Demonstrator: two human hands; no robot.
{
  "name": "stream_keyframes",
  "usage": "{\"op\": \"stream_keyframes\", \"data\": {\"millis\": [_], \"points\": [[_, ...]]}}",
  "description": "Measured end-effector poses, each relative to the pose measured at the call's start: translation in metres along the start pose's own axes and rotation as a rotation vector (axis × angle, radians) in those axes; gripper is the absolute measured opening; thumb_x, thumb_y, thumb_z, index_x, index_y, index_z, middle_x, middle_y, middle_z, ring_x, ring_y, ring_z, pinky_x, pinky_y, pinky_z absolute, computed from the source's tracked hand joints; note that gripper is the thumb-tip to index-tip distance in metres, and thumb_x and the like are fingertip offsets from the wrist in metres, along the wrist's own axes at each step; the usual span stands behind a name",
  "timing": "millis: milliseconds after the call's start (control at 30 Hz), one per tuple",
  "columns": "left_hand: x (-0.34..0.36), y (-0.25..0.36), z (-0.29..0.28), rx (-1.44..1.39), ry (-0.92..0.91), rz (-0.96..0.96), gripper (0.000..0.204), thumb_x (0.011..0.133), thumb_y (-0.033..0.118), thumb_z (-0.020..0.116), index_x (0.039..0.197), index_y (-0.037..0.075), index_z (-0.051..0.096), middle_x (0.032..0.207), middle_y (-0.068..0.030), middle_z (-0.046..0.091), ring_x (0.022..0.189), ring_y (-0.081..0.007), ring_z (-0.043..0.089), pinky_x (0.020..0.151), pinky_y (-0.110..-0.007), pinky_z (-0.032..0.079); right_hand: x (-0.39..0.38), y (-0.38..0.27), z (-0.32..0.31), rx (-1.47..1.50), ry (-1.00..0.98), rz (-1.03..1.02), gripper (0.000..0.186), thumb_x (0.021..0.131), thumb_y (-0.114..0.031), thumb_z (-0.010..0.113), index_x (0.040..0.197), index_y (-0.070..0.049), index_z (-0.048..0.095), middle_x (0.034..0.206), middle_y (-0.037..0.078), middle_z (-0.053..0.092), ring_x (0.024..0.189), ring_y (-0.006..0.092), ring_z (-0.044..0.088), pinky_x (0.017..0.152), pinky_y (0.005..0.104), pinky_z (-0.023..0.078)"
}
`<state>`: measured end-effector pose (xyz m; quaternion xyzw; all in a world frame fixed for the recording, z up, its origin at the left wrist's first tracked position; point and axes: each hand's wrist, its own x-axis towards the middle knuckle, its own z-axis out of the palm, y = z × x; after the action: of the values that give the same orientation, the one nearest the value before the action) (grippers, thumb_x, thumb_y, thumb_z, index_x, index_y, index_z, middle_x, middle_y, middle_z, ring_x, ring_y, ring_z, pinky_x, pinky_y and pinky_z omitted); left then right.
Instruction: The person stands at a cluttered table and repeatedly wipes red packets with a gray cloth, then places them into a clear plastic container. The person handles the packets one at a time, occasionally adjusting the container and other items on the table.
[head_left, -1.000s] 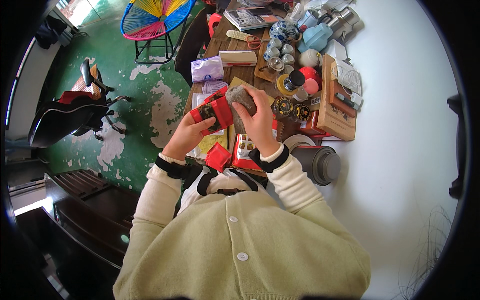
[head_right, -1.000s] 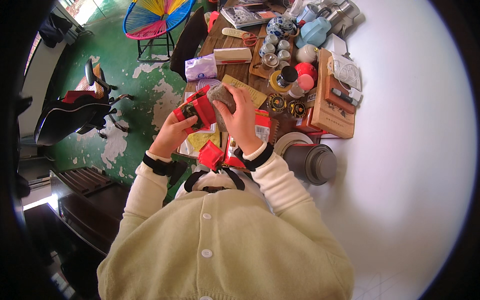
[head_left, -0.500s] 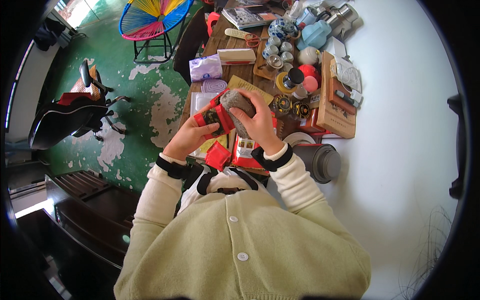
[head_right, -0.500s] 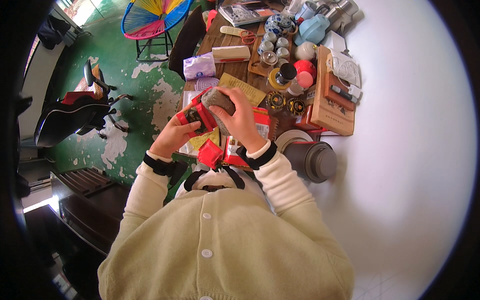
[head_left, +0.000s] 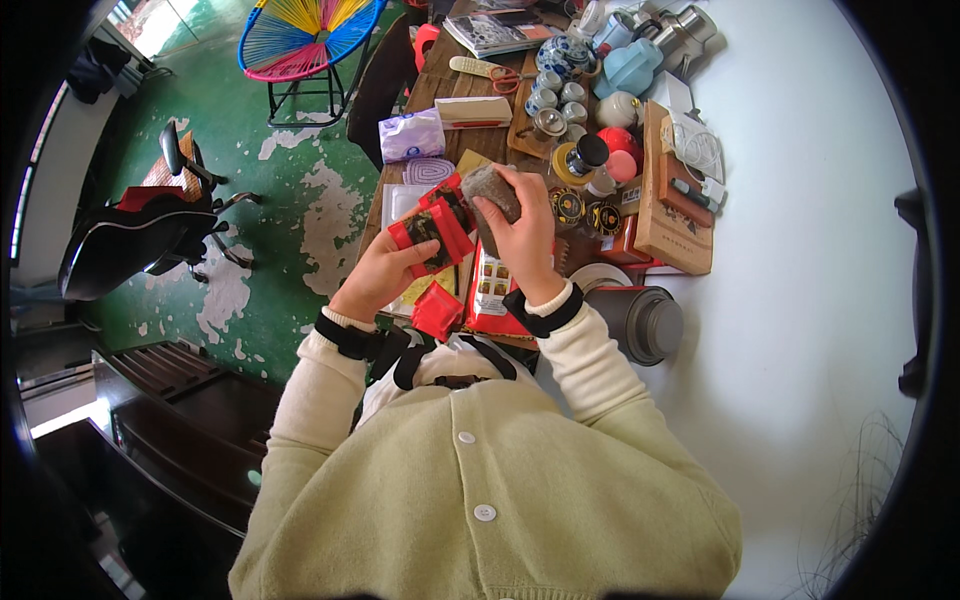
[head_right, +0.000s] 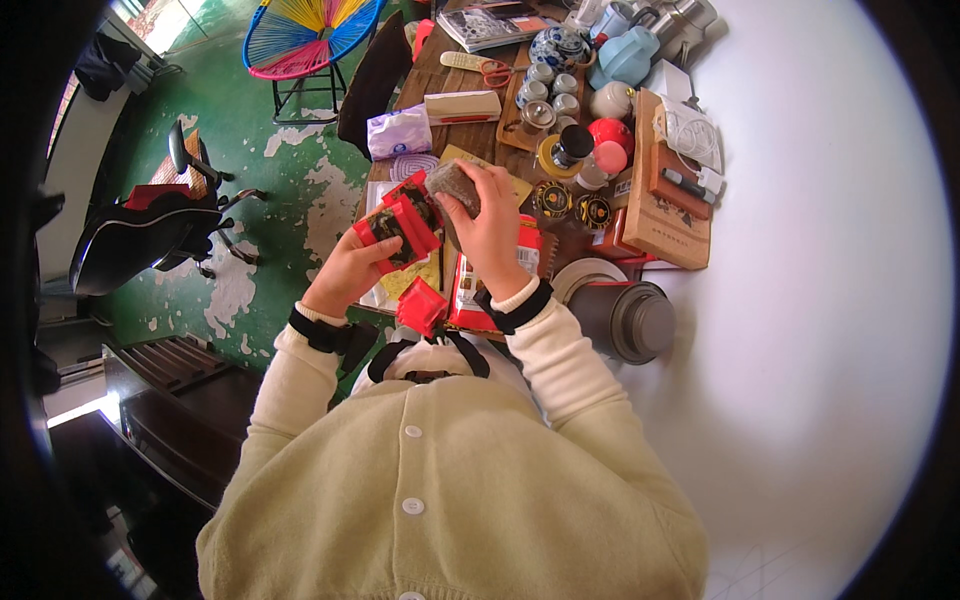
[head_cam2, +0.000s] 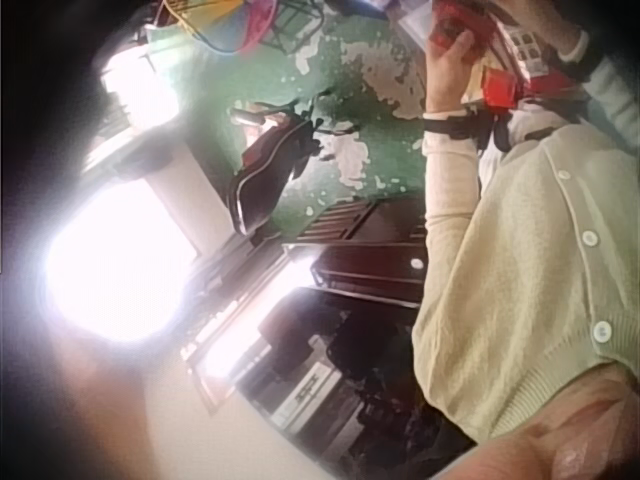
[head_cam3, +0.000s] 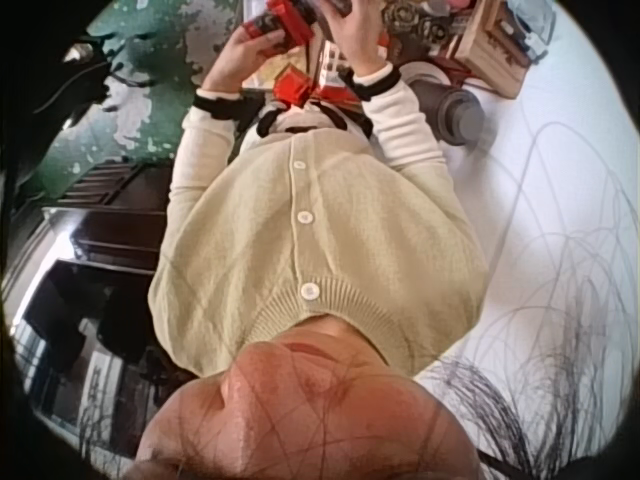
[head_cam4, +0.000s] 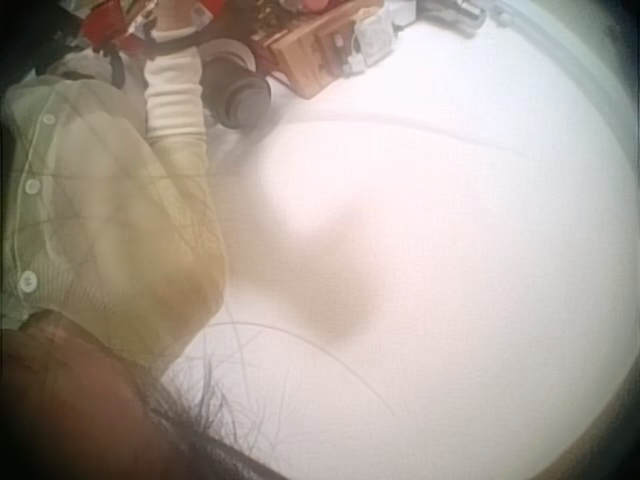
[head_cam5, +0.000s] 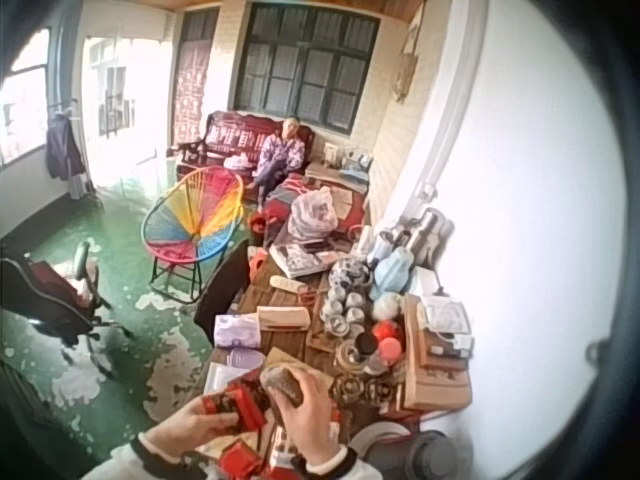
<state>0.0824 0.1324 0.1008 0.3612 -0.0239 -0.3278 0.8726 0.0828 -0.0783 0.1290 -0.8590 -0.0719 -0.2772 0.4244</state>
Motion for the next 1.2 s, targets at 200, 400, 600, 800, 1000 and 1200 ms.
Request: {"op": "stream_keyframes", "data": {"millis": [200,400,600,800,1000,1200], "points": [[0.011,-0.003,-0.004,-0.057,0.062,0.076,0.041,0.098,-0.002,0.057,0.139,-0.003,0.050,0.131,-0.0133,0.062,0.120,-0.0267,0.062,0.105,-0.043,0.050,-0.007,-0.013,0.001,0.104,-0.097,-0.108,0.048,0.083,-0.018,0.080,0.126,-0.007,0.062,0.107,0.014,0.059,0.098,0.0342,0.060,0.085,0.0407,0.050],[0.012,-0.002,0.002,-0.015,0.045,0.056,0.040,0.097,-0.003,0.058,0.137,-0.005,0.051,0.126,-0.0128,0.064,0.116,-0.0264,0.064,0.102,-0.042,0.052,-0.015,-0.015,0.010,0.061,-0.045,-0.029,0.047,0.084,-0.018,0.080,0.126,-0.006,0.062,0.105,0.014,0.058,0.097,0.0341,0.060,0.084,0.0410,0.049],[0.009,-0.001,0.011,-0.024,0.017,0.040,0.042,0.096,-0.003,0.059,0.137,-0.006,0.051,0.127,-0.0137,0.064,0.114,-0.0265,0.065,0.102,-0.042,0.052,-0.011,0.000,0.002,-0.038,0.011,-0.022,0.042,0.087,-0.018,0.077,0.124,-0.004,0.061,0.103,0.016,0.059,0.094,0.0358,0.060,0.083,0.0419,0.050],[0.010,-0.003,0.006,-0.012,0.040,0.041,0.041,0.097,-0.002,0.058,0.138,-0.006,0.050,0.127,-0.0145,0.064,0.116,-0.0279,0.065,0.102,-0.043,0.051,-0.010,0.010,-0.006,-0.055,0.057,0.090,0.040,0.092,-0.019,0.074,0.126,-0.004,0.060,0.112,0.016,0.060,0.102,0.0338,0.061,0.090,0.0392,0.049],[0.011,-0.008,-0.011,-0.018,0.098,0.069,0.042,0.098,-0.002,0.057,0.139,-0.004,0.050,0.128,-0.0143,0.064,0.117,-0.0279,0.064,0.102,-0.044,0.051,-0.020,0.044,-0.024,-0.145,0.008,0.087,0.043,0.086,-0.015,0.077,0.124,-0.005,0.061,0.110,0.016,0.062,0.102,0.0372,0.060,0.088,0.0420,0.049],[0.010,-0.011,-0.021,-0.042,0.139,0.054,0.046,0.097,-0.003,0.058,0.141,-0.002,0.047,0.129,-0.0137,0.062,0.117,-0.0278,0.064,0.102,-0.044,0.052,-0.069,0.086,-0.031,-0.319,-0.195,0.259,0.056,0.078,-0.014,0.082,0.128,-0.008,0.059,0.116,0.017,0.065,0.109,0.0365,0.061,0.094,0.0436,0.049]]}}
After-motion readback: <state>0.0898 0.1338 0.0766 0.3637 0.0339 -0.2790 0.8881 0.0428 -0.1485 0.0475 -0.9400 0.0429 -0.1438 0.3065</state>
